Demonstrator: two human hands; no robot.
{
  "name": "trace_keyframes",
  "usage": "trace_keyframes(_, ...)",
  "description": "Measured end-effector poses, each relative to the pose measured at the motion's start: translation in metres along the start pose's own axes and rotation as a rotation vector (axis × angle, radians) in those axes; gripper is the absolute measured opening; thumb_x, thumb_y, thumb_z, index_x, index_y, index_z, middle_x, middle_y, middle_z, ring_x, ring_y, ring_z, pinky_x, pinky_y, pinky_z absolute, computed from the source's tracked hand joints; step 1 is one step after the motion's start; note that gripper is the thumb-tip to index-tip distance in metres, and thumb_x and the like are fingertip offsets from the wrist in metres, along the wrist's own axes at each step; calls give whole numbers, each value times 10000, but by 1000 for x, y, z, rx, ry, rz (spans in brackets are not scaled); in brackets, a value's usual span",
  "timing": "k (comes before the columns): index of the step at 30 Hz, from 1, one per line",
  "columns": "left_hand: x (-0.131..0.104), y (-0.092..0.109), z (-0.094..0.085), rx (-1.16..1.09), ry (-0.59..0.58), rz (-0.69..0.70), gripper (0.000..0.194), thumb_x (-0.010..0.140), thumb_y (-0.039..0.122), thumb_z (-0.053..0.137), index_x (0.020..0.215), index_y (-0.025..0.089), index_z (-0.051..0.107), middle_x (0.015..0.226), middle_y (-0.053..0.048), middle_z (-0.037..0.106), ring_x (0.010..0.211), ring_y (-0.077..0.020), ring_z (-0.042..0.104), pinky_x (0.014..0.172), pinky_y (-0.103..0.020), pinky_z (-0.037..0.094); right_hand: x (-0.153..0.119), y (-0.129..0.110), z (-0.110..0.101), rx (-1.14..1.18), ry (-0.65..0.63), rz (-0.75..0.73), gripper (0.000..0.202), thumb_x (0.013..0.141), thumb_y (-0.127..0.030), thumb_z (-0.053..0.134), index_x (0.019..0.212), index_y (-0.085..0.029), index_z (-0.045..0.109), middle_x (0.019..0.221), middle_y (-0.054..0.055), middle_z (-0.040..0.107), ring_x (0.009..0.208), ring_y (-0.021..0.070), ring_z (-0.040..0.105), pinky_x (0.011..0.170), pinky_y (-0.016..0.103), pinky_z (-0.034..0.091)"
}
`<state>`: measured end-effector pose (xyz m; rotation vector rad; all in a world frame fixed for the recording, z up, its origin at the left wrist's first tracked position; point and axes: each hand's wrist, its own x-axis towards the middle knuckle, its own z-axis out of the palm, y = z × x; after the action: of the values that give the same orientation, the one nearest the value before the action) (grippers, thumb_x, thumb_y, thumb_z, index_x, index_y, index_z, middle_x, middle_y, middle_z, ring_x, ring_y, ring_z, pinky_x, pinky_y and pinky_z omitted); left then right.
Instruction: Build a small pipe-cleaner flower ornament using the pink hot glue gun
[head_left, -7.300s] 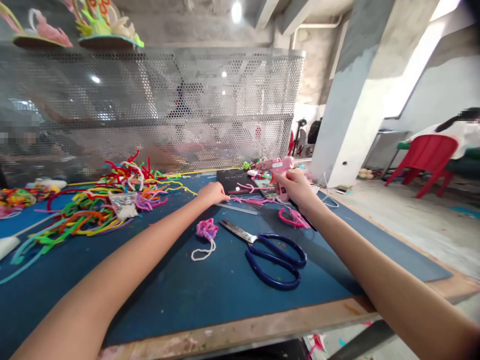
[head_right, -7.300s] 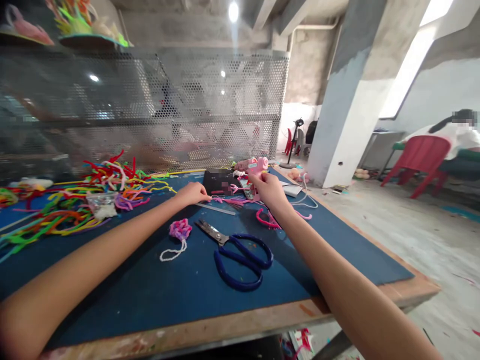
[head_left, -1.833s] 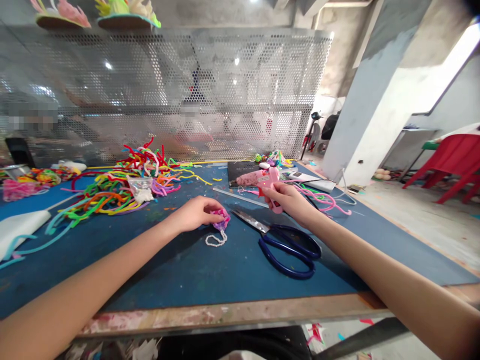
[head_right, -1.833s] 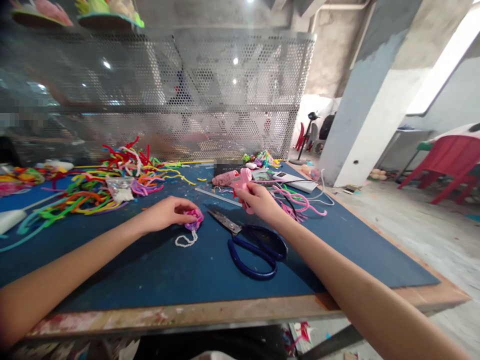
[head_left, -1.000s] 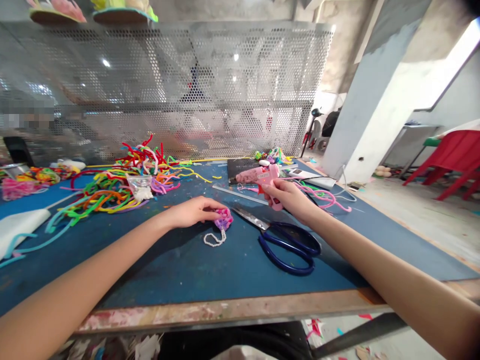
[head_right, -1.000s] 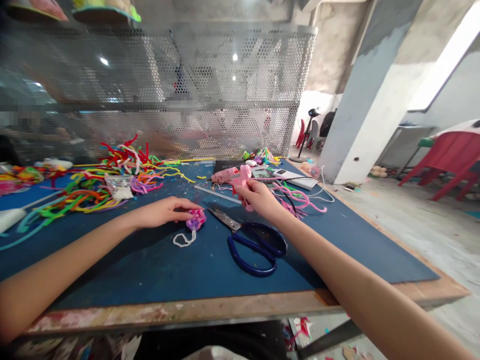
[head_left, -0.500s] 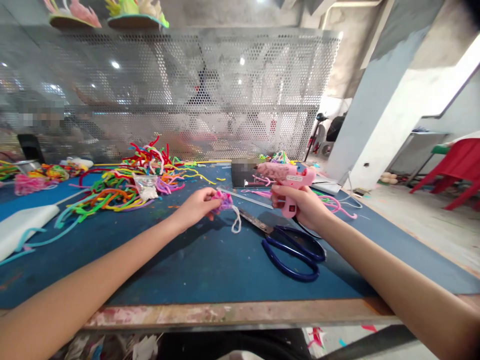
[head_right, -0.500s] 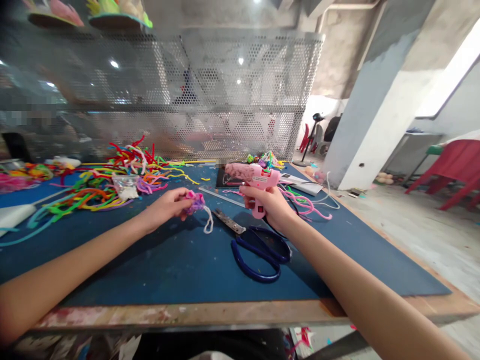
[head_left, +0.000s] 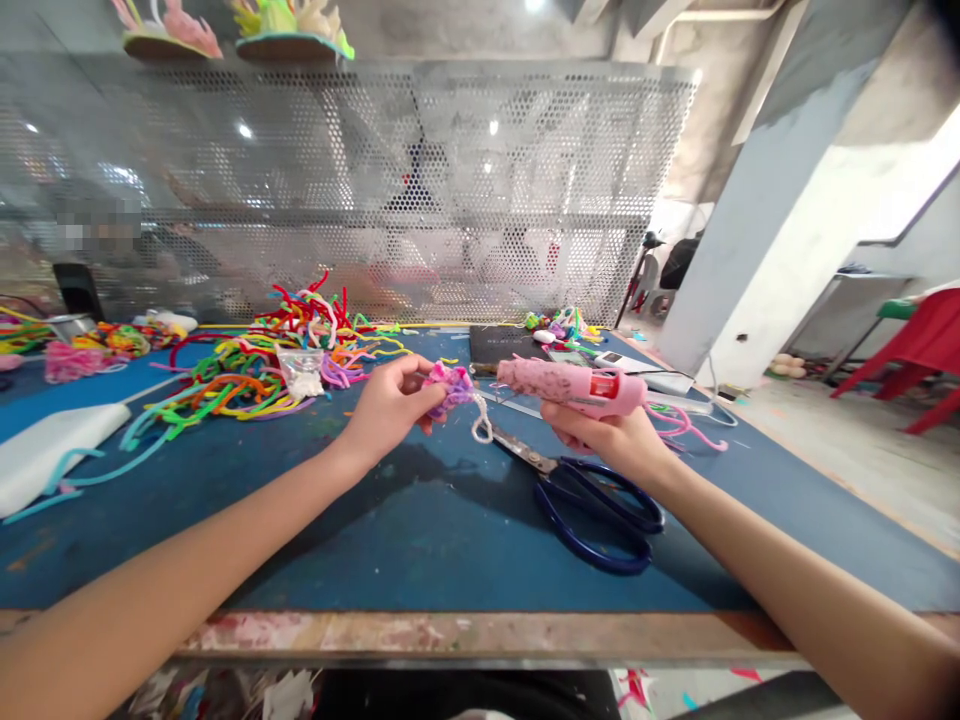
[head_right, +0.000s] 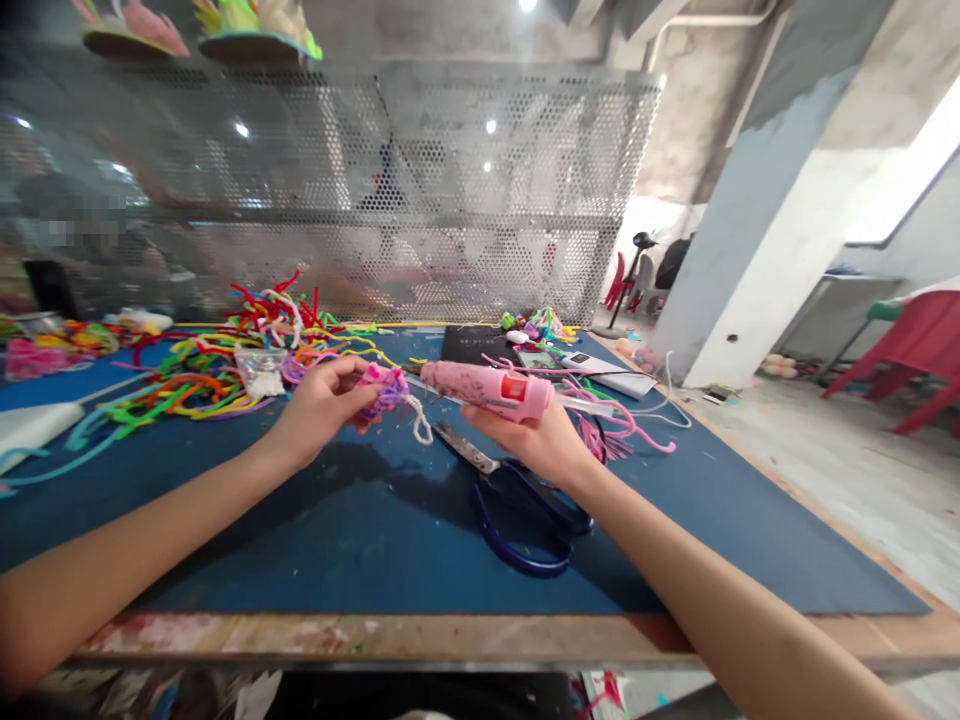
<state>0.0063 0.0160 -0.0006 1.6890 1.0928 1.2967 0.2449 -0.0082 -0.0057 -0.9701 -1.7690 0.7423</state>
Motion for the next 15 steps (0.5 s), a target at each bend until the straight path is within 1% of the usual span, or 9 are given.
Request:
trace_keyframes(3, -1, 1, 0, 39, -1, 15, 123, 691, 267, 619, 730, 173, 551, 519, 41, 588, 404, -111, 544, 372, -204, 441, 1, 3, 0, 3, -38, 23, 237, 725, -449, 682, 698, -217, 645, 479, -3, 531, 557, 182, 568, 522, 285, 457)
trace_keyframes(7, -3, 3, 1, 58, -17, 16, 124, 693, 267, 626, 737, 173, 560, 502, 40, 588, 402, -110, 542, 379, -202, 447, 0, 6, 0, 5, -41, 49, 213, 725, -443, 690, 770, -234, 683, 554, 14, 605, 668, 229, 631, 594, 318, 508)
trace_keyframes(11, -4, 5, 2, 62, -4, 22, 123, 686, 264, 631, 723, 175, 555, 494, 42, 581, 406, -111, 546, 383, -201, 452, 0, 7, 0, -3, -52, 36, 228, 733, -428, 688, 846, -231, 702, 642, 27, 664, 740, 243, 656, 629, 329, 532)
trace_keyframes(15, -4, 5, 1, 47, 14, 19, 111, 688, 258, 621, 716, 173, 554, 502, 41, 582, 386, -101, 527, 369, -198, 442, 1, 4, 1, -20, -67, -2, 320, 741, -428, 678, 994, -233, 698, 834, 36, 714, 813, 242, 667, 677, 332, 547)
